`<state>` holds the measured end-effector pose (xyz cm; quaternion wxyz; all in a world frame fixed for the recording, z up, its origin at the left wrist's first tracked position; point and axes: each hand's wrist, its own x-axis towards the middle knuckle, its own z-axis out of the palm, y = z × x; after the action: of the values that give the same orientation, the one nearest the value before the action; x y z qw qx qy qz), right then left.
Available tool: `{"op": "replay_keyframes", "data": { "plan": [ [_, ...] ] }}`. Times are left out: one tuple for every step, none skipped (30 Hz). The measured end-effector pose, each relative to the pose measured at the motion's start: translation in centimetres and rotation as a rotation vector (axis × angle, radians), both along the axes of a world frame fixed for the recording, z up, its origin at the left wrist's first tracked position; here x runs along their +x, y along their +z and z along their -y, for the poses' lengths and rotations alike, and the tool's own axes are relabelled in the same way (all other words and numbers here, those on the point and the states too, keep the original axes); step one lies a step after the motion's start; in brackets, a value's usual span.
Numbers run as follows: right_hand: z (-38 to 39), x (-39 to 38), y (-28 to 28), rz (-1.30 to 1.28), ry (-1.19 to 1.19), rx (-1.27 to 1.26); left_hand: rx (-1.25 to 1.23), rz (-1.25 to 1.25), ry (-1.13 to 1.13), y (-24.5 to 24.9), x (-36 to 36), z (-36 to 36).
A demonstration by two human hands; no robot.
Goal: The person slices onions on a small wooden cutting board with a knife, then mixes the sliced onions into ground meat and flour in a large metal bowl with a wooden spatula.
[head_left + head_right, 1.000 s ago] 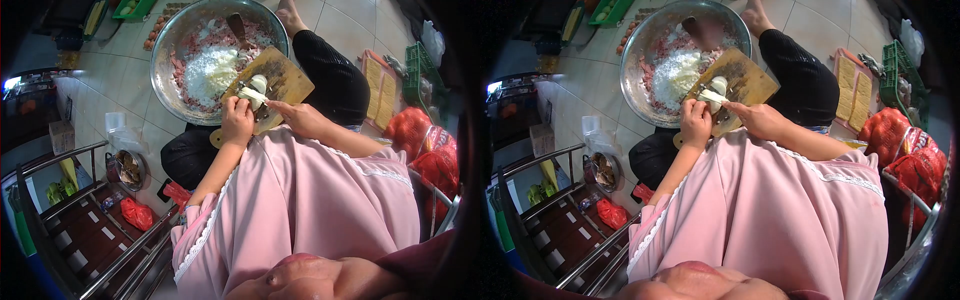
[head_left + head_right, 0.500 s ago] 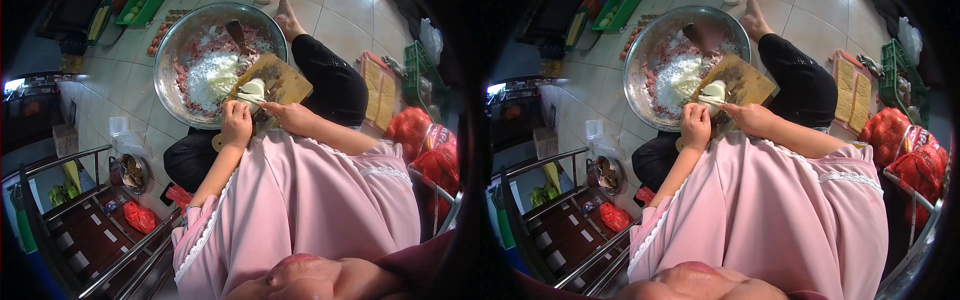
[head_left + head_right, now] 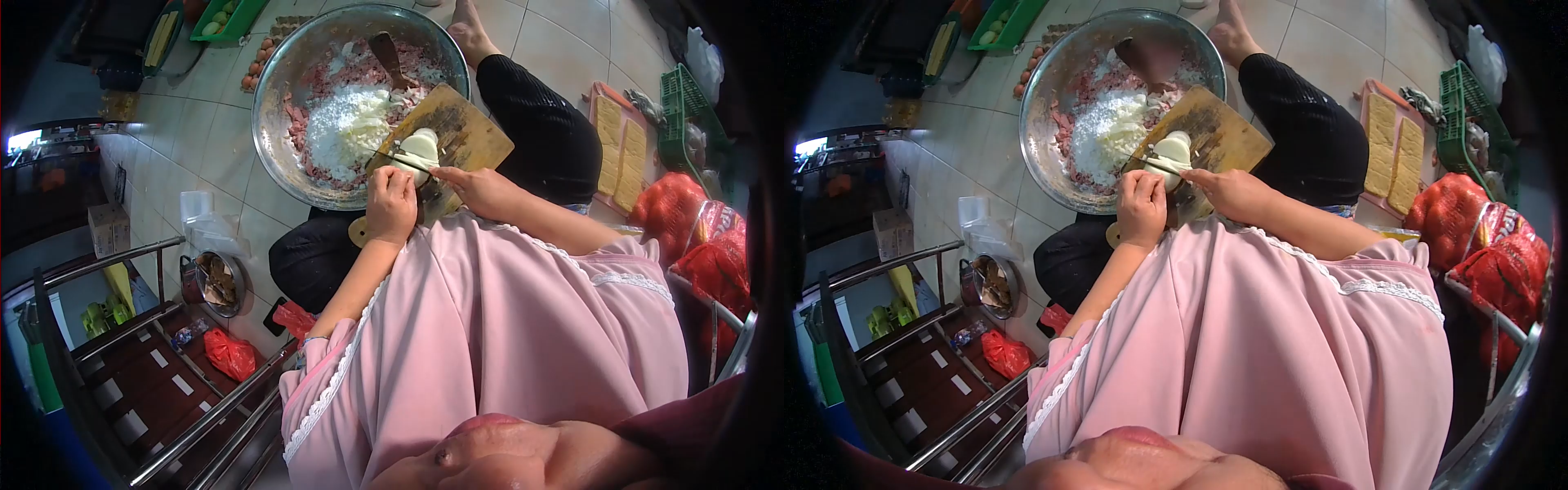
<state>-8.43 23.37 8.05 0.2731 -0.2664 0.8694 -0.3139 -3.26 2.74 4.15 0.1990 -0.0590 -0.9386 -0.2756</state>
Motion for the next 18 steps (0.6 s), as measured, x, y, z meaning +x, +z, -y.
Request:
{"op": "replay_keyframes", "data": {
  "plan": [
    [-0.1,-0.2,0.2,0.022,-0.005,0.014,0.006,0.004,0.001,0.0,0.0,0.0],
    [-0.5,-0.1,0.5,-0.006,0.01,-0.002,-0.006,0.01,0.005,-0.2,0.1,0.1],
    [-0.9,0.3,1.4,-0.03,0.026,-0.016,-0.016,0.022,0.008,-0.1,0.2,0.1],
    [-1.3,0.6,2.1,-0.055,0.039,-0.029,-0.025,0.032,0.01,-0.1,0.4,0.1],
    [-1.7,0.9,2.4,-0.064,0.046,-0.052,-0.026,0.034,0.016,-0.2,0.4,0.0],
    [-2.2,1.0,2.6,-0.077,0.052,-0.075,-0.029,0.031,0.021,-0.2,0.4,0.0],
    [-2.4,1.1,2.7,-0.091,0.058,-0.099,-0.032,0.029,0.025,-0.2,0.3,-0.1],
    [-2.4,1.0,2.7,-0.09,0.067,-0.063,-0.032,0.019,0.021,-0.4,0.3,0.0],
    [-2.3,1.0,2.6,-0.087,0.077,-0.029,-0.031,0.019,0.015,-0.4,0.3,0.0],
    [-2.2,1.0,2.5,-0.082,0.088,0.005,-0.03,0.019,0.01,-0.5,0.3,0.1],
    [-1.8,0.9,2.3,-0.047,0.077,0.025,-0.03,0.02,0.004,-0.5,0.3,0.1],
    [-1.1,0.8,2.0,-0.014,0.065,0.046,-0.02,0.01,0.001,-0.6,0.4,0.1],
    [-0.5,0.6,1.6,0.015,0.053,0.065,-0.011,-0.004,-0.002,-0.6,0.3,0.0],
    [0.1,0.4,1.1,-0.006,0.047,0.065,-0.004,-0.022,-0.005,-0.6,0.1,0.0],
    [0.6,0.1,0.5,-0.028,0.041,0.065,-0.007,-0.012,-0.003,-0.5,0.0,0.1],
    [0.9,0.0,0.0,-0.047,0.034,0.065,-0.009,0.002,-0.003,-0.4,0.2,0.1],
    [1.0,0.1,-0.2,-0.053,0.035,0.022,-0.01,0.016,-0.003,-0.3,0.3,0.1],
    [0.9,-0.1,-0.2,-0.06,0.037,-0.019,-0.004,0.03,0.003,-0.3,0.3,0.1]
  ]
}}
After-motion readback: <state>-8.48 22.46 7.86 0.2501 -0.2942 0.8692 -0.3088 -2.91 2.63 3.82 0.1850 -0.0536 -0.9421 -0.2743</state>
